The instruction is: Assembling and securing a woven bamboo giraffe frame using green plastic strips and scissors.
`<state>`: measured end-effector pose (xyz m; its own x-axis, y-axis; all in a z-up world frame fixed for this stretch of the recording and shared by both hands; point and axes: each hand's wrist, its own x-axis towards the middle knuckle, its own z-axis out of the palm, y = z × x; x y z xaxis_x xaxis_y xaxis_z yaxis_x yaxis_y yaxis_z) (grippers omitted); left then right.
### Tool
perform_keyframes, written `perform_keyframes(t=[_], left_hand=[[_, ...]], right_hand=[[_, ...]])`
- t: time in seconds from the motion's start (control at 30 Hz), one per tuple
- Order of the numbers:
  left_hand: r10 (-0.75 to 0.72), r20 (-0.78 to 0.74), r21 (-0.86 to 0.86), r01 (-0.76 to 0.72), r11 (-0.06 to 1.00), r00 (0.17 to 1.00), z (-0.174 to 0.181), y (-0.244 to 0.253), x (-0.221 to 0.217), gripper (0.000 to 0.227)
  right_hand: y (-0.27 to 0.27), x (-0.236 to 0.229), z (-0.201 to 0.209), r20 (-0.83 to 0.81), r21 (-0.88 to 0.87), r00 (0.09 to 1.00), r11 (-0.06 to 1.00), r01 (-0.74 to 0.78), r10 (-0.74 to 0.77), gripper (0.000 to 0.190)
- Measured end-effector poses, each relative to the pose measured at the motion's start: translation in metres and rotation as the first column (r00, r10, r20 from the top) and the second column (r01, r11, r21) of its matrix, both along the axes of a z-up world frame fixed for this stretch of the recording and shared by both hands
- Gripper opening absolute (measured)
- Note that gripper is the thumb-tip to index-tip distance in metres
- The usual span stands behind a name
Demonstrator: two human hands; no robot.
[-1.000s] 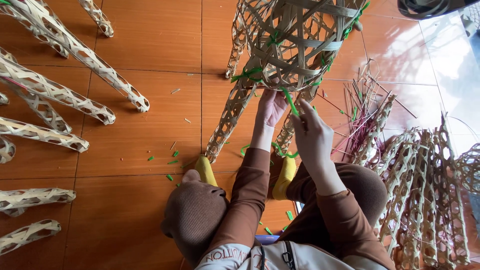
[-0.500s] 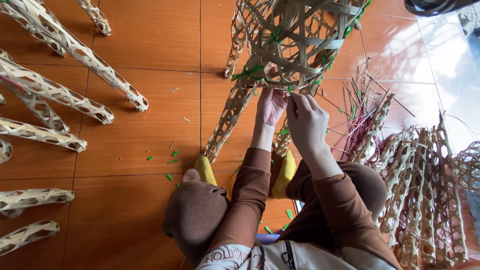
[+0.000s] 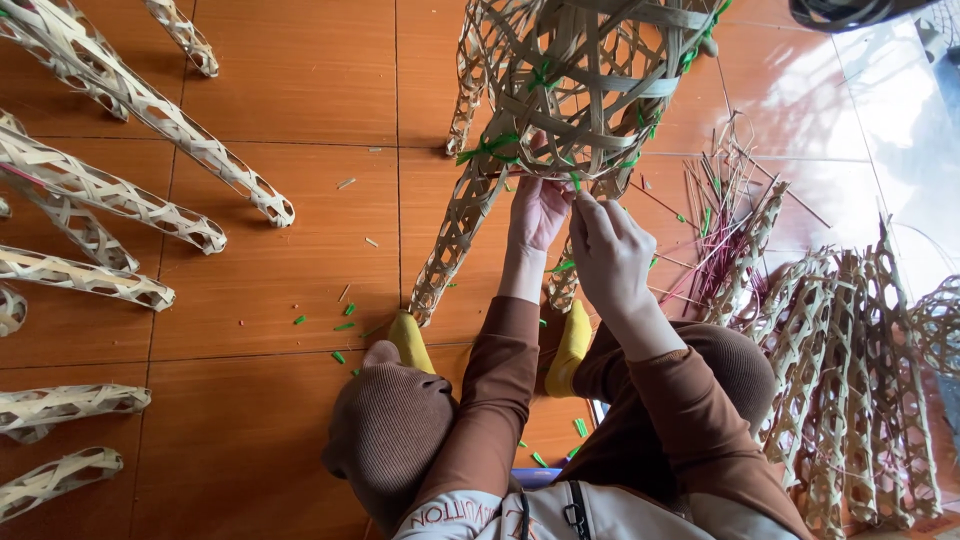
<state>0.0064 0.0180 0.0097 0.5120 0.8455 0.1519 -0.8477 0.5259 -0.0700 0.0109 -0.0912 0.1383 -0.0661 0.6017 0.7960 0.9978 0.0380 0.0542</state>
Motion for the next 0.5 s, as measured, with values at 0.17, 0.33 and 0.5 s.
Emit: perform_keyframes(t=[0.17, 0.33, 0.5], left_hand=[[0.027, -0.157, -0.008, -0.029, 1.0, 0.987, -0.053, 0.008, 0.029, 0.007], [0.027, -0.14, -0.01, -0.028, 1.0, 0.99, -0.111, 0.023, 0.058, 0.009], [0.102, -0.21, -0.054, -0.116, 0.992, 0.972, -0.133, 0.027, 0.073, 0.016]], right_hand=[[0.003, 0.004, -0.016, -0.061, -0.074, 0.998, 0.997, -0.028, 0.023, 0.008], [0.01, 0.005, -0.005, -0.111, -0.07, 0.994, 0.997, -0.015, 0.007, 0.002], [0.018, 0.006, -0.002, -0.067, -0.105, 0.996, 0.993, 0.044, -0.051, 0.003]])
